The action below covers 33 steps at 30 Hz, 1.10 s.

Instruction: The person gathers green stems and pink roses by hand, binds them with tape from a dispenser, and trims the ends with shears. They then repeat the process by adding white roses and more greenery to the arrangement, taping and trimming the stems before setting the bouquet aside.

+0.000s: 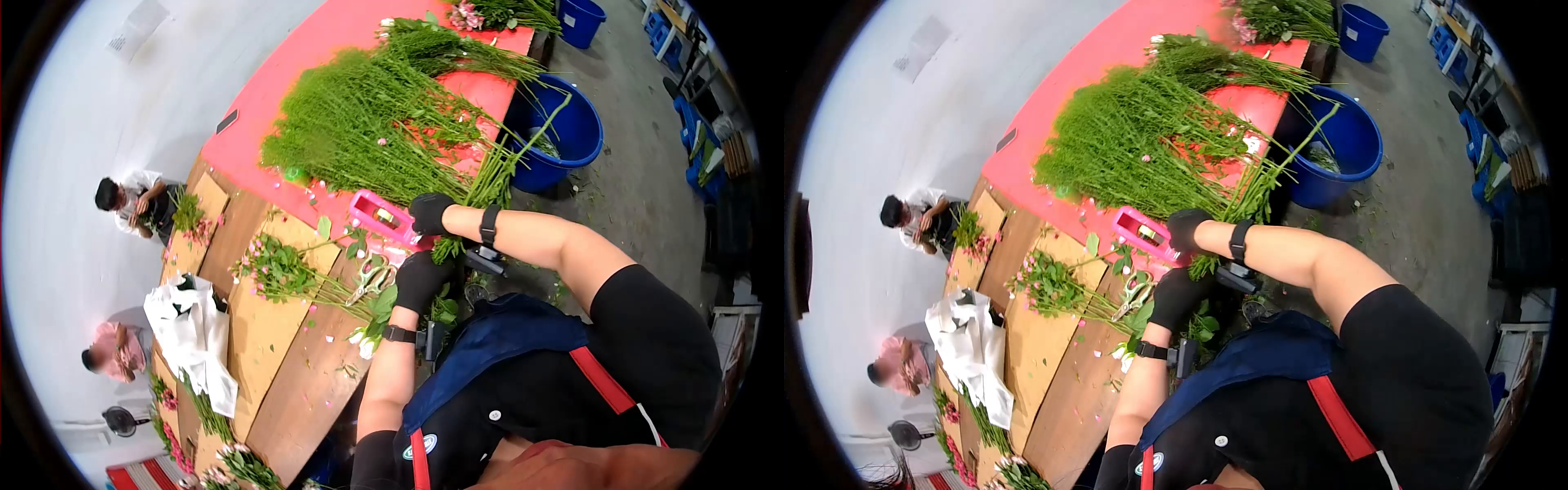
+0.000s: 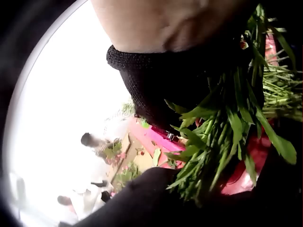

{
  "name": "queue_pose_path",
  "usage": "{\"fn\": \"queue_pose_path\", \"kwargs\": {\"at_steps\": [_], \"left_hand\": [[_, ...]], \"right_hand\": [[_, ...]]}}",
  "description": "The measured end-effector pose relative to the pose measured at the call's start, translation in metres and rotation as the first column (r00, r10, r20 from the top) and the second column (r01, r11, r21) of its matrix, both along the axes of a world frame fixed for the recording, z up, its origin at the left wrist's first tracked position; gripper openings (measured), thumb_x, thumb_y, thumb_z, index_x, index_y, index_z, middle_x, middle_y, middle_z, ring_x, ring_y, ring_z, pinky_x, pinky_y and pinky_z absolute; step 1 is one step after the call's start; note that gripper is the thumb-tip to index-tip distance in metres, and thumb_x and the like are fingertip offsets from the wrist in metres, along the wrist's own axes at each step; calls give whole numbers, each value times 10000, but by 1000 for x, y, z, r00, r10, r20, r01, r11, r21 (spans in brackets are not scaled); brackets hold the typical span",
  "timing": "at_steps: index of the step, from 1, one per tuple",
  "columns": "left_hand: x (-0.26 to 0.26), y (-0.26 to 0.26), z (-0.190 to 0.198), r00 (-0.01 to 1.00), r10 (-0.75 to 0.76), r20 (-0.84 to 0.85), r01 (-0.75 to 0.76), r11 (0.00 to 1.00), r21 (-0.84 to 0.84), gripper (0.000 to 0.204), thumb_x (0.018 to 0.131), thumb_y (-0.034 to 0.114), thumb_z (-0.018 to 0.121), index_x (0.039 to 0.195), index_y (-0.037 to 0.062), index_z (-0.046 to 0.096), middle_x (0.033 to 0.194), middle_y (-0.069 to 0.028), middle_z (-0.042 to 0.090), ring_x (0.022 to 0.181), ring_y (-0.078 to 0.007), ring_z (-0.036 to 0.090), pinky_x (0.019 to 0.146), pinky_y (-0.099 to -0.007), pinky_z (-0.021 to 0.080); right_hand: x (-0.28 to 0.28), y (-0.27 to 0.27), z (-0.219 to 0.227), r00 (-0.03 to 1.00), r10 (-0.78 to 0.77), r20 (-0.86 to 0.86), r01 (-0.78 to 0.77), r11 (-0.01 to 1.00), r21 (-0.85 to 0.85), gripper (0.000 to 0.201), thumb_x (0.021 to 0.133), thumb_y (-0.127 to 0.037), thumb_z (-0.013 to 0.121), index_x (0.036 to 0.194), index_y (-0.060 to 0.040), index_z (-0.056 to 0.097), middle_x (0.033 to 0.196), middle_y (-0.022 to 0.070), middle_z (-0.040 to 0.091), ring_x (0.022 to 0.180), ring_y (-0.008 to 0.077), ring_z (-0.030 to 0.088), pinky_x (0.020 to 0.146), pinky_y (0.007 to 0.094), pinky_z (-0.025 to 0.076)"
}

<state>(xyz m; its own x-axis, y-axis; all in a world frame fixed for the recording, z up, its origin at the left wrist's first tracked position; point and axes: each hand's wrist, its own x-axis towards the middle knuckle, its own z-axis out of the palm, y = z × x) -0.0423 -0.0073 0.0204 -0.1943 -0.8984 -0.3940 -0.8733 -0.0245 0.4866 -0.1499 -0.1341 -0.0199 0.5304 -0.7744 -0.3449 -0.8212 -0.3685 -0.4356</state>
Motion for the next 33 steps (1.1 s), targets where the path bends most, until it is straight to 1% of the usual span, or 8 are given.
{"fn": "queue_pose_path", "kwargs": {"at_steps": [9,12,13,16,17,25,30,33], "left_hand": [[16,-22,-43,948,-16,-319,11,1000,-19,459,708,465,697,902,50,655,886,-185,672,820,-342,651,711,-420,513],[56,-31,-98,979,-193,-66,166,943,-288,280,766,318,685,773,39,659,713,-159,654,648,-280,650,573,-378,492],[33,-22,-9,844,143,-516,-81,987,141,273,760,306,705,798,38,672,705,-108,661,634,-195,632,578,-340,472],[29,-15,48,812,223,-540,3,923,386,289,773,302,715,894,41,688,729,-32,647,658,-107,568,593,-284,439],[27,-9,45,755,196,-626,73,924,376,304,787,321,706,904,41,683,719,-17,629,638,-93,535,578,-263,415],[7,16,35,795,173,-581,-20,966,259,357,842,319,659,1056,34,654,806,-42,664,721,-101,579,650,-276,465],[3,26,23,913,32,-406,-38,999,-6,380,834,380,629,1078,89,644,812,-159,665,740,-248,651,674,-358,500],[7,30,37,974,155,-164,-171,981,-92,420,800,469,615,971,88,658,773,-189,642,739,-321,640,652,-410,498]], "right_hand": [[2,27,25,954,84,289,-66,995,-70,252,714,-283,621,822,-70,704,794,166,674,741,321,651,681,395,512],[-46,78,61,826,69,560,-157,981,110,194,714,-233,638,778,-60,696,679,136,644,644,292,635,633,364,499],[-60,87,36,785,29,619,-139,982,131,173,726,-222,648,762,-59,695,650,123,636,621,274,633,619,350,496],[-78,81,14,688,-11,725,-57,996,69,115,761,-151,669,809,-53,705,731,91,672,678,181,653,639,319,503],[-76,85,8,567,-367,738,-44,880,472,222,764,-87,647,979,-47,684,878,76,687,837,164,653,748,308,506],[-51,49,-6,516,323,794,-117,944,-309,567,793,-87,666,1319,-50,456,1255,137,504,1082,232,538,942,344,432],[-66,37,-55,631,189,752,-505,836,213,454,866,-216,600,1276,-51,500,1180,144,561,1013,225,575,859,333,477],[-78,65,-65,764,413,496,-240,896,-374,386,865,-208,590,1217,-58,532,1155,145,592,1037,222,573,931,338,446]]}}
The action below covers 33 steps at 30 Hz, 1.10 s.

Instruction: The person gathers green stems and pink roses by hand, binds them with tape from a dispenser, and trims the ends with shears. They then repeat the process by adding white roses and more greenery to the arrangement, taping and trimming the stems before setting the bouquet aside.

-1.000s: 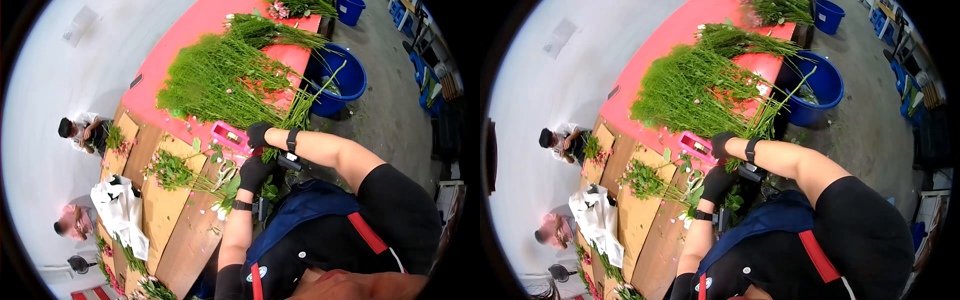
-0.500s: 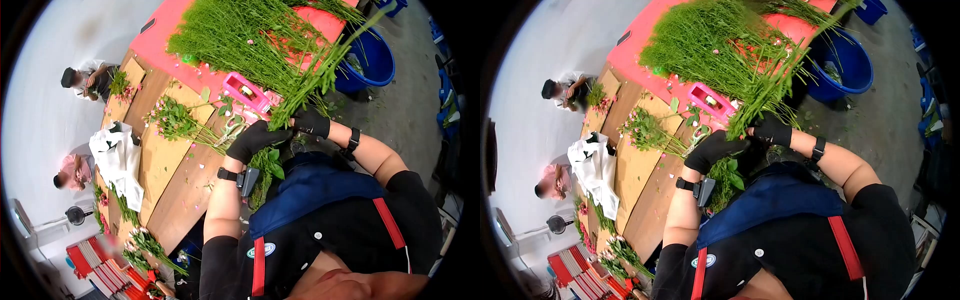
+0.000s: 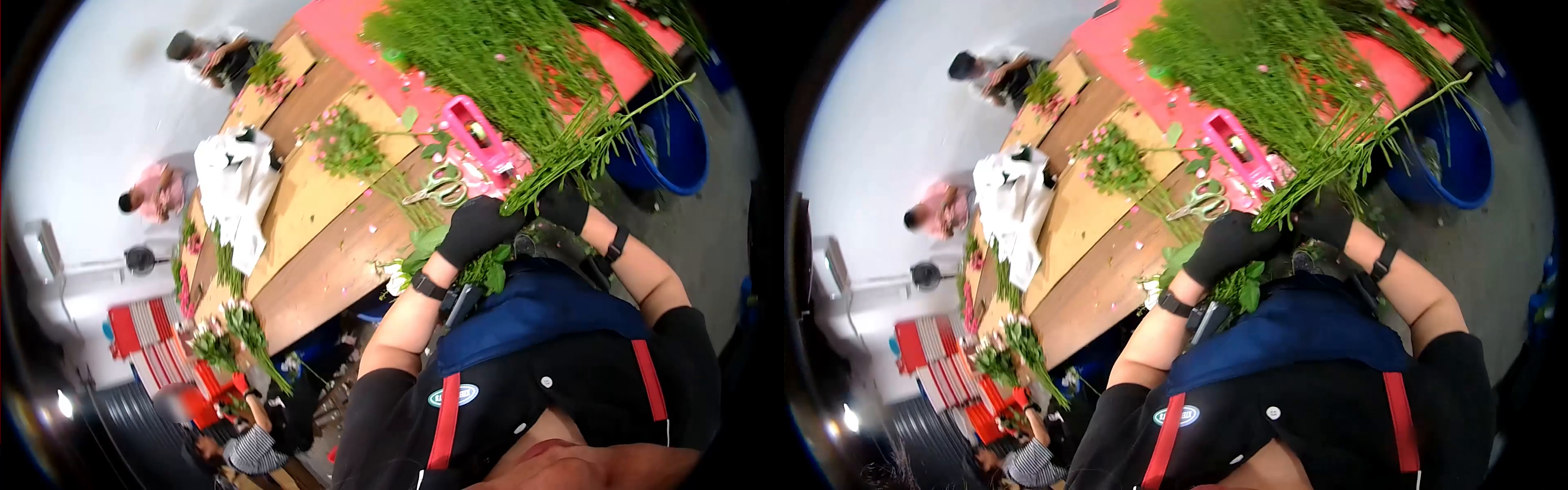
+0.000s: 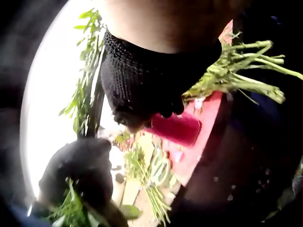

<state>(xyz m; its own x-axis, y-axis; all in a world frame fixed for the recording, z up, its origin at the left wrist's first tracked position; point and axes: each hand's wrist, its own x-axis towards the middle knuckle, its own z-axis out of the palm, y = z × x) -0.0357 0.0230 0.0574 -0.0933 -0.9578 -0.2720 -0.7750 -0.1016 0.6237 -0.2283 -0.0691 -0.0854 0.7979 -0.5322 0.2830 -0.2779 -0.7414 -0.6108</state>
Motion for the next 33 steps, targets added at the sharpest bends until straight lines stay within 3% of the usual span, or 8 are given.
{"fn": "queue_pose_path", "kwargs": {"at_steps": [2,4,6,13,18,23,26,33], "left_hand": [[-1,5,-32,989,43,141,-30,995,-93,419,753,501,623,805,86,642,706,-153,620,693,-330,619,606,-441,480],[-7,6,-51,960,118,256,-57,971,-233,401,742,485,635,742,84,627,682,-138,612,664,-316,614,582,-436,472],[-2,1,-52,925,195,326,-123,966,-229,395,726,470,650,709,78,609,663,-136,612,639,-308,622,552,-441,470],[-1,13,-43,861,243,446,-153,961,-229,325,730,393,661,783,78,604,701,-136,641,622,-304,639,540,-439,485],[10,47,-1,928,150,340,-41,951,-307,311,832,380,603,863,72,575,632,-133,591,573,-314,608,496,-438,453],[68,94,-26,911,-293,289,403,775,-487,315,959,235,446,1182,37,546,1001,-193,624,895,-333,625,745,-421,516],[81,112,-4,929,-224,-295,206,974,-91,453,986,344,377,1212,-19,528,1045,-218,629,999,-333,591,868,-377,452],[83,140,-15,814,-194,-547,208,977,-37,395,970,328,411,1134,12,582,1000,-141,649,912,-246,598,849,-345,448]], "right_hand": [[6,10,-3,994,-91,57,91,996,11,332,867,-178,584,1173,-58,537,1121,140,590,1009,233,569,917,353,439],[24,0,-48,880,-362,307,-232,236,944,217,899,-139,554,1090,-45,599,980,103,643,895,214,611,816,357,483],[28,5,-9,997,-57,-60,80,855,513,196,916,-185,556,1014,-38,639,899,81,660,818,188,617,750,336,498],[35,30,80,991,-113,76,-2,551,835,315,860,-336,646,853,-24,690,672,38,651,592,131,593,551,283,458],[34,52,153,969,-237,74,-89,-53,995,371,892,-405,598,892,-43,680,727,7,648,567,67,538,514,209,403],[10,71,155,1000,28,10,-23,512,859,283,875,-260,617,1000,-14,681,872,64,685,771,97,620,706,249,486],[21,92,111,985,90,145,-161,775,611,352,820,-144,666,1148,-23,619,1044,88,656,956,159,610,868,317,469],[72,119,53,941,161,296,-305,780,546,227,889,-120,599,1102,-44,622,1080,80,641,987,205,604,885,343,474]]}}
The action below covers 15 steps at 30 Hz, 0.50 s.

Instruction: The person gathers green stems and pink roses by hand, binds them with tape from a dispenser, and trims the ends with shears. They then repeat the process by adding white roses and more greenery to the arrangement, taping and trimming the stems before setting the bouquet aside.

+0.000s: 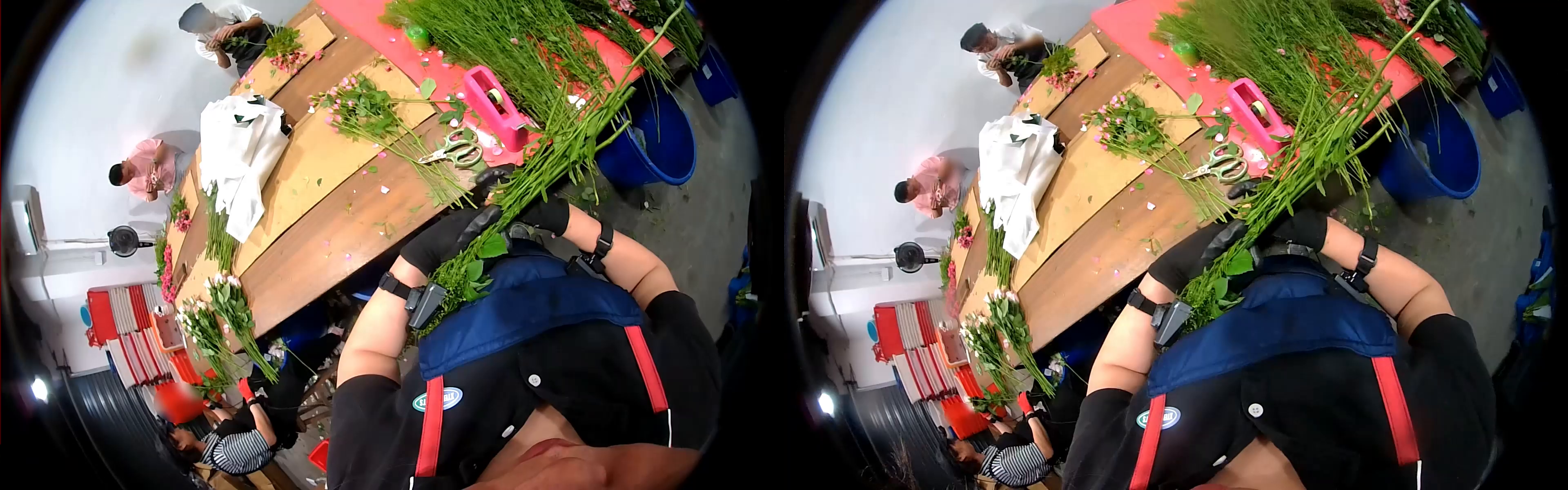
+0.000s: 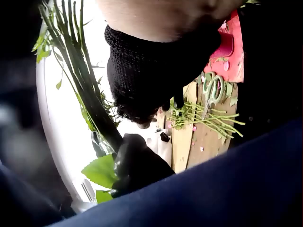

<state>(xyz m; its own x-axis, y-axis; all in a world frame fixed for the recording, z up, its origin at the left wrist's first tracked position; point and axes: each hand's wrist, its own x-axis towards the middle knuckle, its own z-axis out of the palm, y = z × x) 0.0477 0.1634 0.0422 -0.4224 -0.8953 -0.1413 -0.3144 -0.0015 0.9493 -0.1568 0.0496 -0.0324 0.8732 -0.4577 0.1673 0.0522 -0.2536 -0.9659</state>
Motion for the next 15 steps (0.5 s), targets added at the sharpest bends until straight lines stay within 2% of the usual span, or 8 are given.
{"fn": "queue_pose_path", "kwargs": {"at_steps": [1,3,4,6,8,11,13,15], "left_hand": [[1,1,8,1000,0,-1,0,999,42,391,964,332,430,1121,14,593,994,-141,651,911,-247,598,848,-348,449],[-3,1,37,993,119,-15,-115,979,168,385,900,340,561,1080,4,618,941,-145,660,853,-237,607,806,-347,464],[-9,3,56,984,170,-58,-156,968,197,394,885,344,586,1078,1,620,927,-149,660,832,-237,609,790,-347,468],[-12,3,58,971,235,-44,-218,945,242,412,815,370,664,997,1,631,865,-189,654,767,-282,628,713,-372,485],[-18,3,51,910,282,305,-279,959,-53,406,785,382,680,939,12,616,832,-215,639,768,-331,627,685,-403,483],[-28,-6,42,707,396,586,-188,904,-385,458,729,422,709,910,37,537,742,-197,620,734,-367,624,612,-449,480],[-37,-18,43,631,396,667,-99,894,-437,432,735,418,703,884,55,522,683,-154,611,649,-338,625,529,-425,470],[-38,-35,32,553,402,729,78,847,-526,340,756,372,676,838,83,517,613,-102,598,543,-289,616,453,-412,447]], "right_hand": [[1,8,13,997,-58,42,49,979,196,216,883,-144,613,1072,-43,637,1067,86,642,974,207,610,881,337,477],[0,17,46,995,-99,28,96,993,74,248,854,-177,647,1058,-35,645,1071,91,640,973,198,611,885,325,475],[1,20,65,992,-117,-40,111,986,-127,231,826,-177,657,1000,-25,653,955,81,676,900,215,641,795,319,505],[1,24,65,990,-92,-103,104,988,117,234,837,-201,651,983,-17,657,909,78,680,855,190,643,747,303,508],[-4,29,65,988,-47,-146,102,911,399,245,846,-220,646,965,-7,664,869,73,683,807,168,643,705,294,510],[-21,30,79,989,10,-144,107,618,779,267,856,-242,642,939,9,681,818,63,685,734,143,641,653,291,515],[-39,24,111,987,-10,-161,82,889,450,268,848,-248,655,921,7,690,818,68,689,742,149,651,663,292,518],[-62,14,123,986,-142,-81,127,978,-168,217,807,-186,657,965,-42,694,813,111,676,739,244,655,669,338,522]]}}
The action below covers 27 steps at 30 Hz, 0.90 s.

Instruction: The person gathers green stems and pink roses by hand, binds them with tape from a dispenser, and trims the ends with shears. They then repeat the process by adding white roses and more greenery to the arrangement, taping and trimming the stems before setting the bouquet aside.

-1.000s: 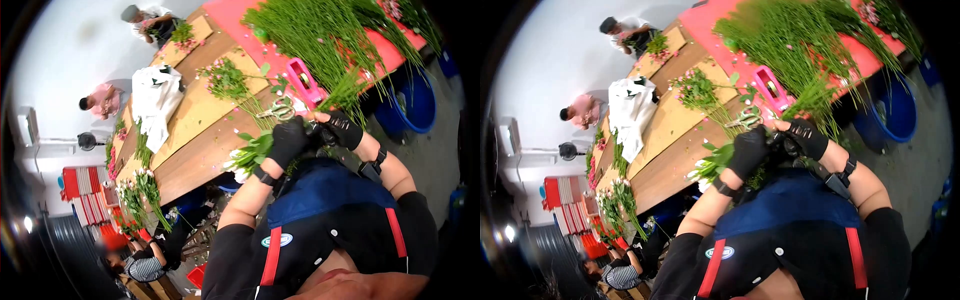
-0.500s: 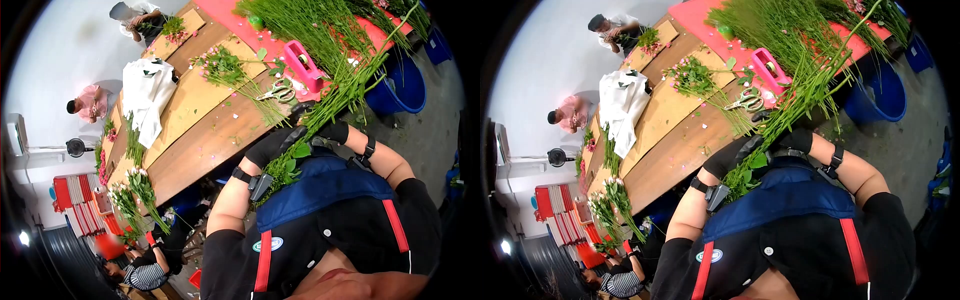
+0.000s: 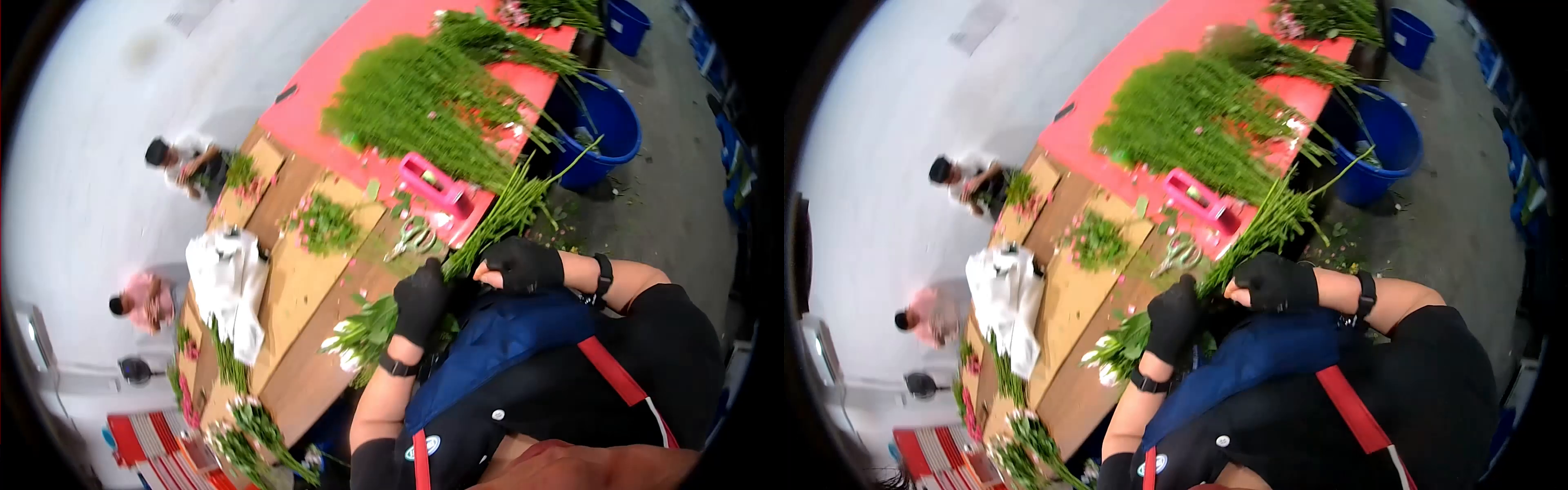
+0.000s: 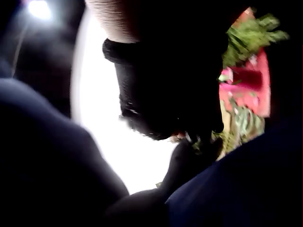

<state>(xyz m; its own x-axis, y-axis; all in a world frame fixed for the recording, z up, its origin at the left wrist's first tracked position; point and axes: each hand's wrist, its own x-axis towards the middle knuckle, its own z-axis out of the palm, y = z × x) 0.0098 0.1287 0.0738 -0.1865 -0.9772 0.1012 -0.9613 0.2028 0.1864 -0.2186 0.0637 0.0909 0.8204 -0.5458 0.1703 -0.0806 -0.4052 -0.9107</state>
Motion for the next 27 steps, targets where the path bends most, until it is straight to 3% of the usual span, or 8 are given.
{"fn": "queue_pose_path", "kwargs": {"at_steps": [2,4,8,10,15,19,25,27], "left_hand": [[-6,-22,-7,985,-79,151,88,994,-57,195,769,274,622,822,111,530,587,-75,582,510,-256,609,417,-387,425],[-21,-51,8,961,-181,210,178,983,32,161,783,254,594,861,121,548,609,-69,581,503,-250,593,461,-409,437],[-76,-147,58,873,-261,412,351,923,-158,268,766,231,626,1022,158,592,721,-45,566,699,-263,577,715,-455,455],[-112,-204,93,861,-299,412,465,792,-396,451,773,279,653,1201,161,576,1020,-66,587,1058,-274,530,983,-525,354],[-178,-288,109,959,-280,51,255,765,-592,447,779,274,694,1187,116,599,1190,-75,567,1194,-304,477,1053,-530,291],[-182,-307,60,970,-242,-5,225,910,-347,467,770,245,705,1195,89,586,1167,-105,579,1170,-317,487,1043,-506,305],[-155,-289,2,999,-11,-42,7,996,-93,505,754,219,721,1202,50,560,1137,-136,581,1128,-327,504,1019,-488,330],[-145,-285,-4,998,57,-33,-58,998,-32,515,752,213,724,1205,39,550,1127,-148,584,1111,-332,514,1013,-485,339]], "right_hand": [[-29,-20,21,984,-177,-23,128,789,-601,356,734,-242,712,1045,-75,666,924,121,647,852,296,615,756,391,492],[-59,-56,30,968,-250,-40,131,629,-766,561,659,-339,751,1143,-93,608,1064,127,592,988,321,544,854,438,430],[-120,-124,-34,743,-436,-508,215,874,-435,593,634,-294,742,1136,-22,585,891,150,628,828,321,613,751,440,499],[-154,-173,-51,818,-575,-6,470,675,-569,402,648,-210,704,992,-12,640,751,134,634,698,305,638,644,397,530],[-239,-346,-54,598,-795,103,652,409,-638,219,741,-209,706,920,-90,665,753,121,651,672,287,642,589,351,502],[-284,-477,-65,487,-874,-9,696,394,-601,345,725,-359,707,923,-81,656,730,149,643,708,343,634,652,394,512],[-301,-583,-153,115,-811,-573,401,566,-721,722,686,-400,730,1217,9,461,1205,208,543,1108,346,545,885,444,455],[-310,-599,-168,145,-786,-601,447,594,-669,836,670,-386,739,1314,2,372,1209,211,548,1116,336,550,897,426,458]]}}
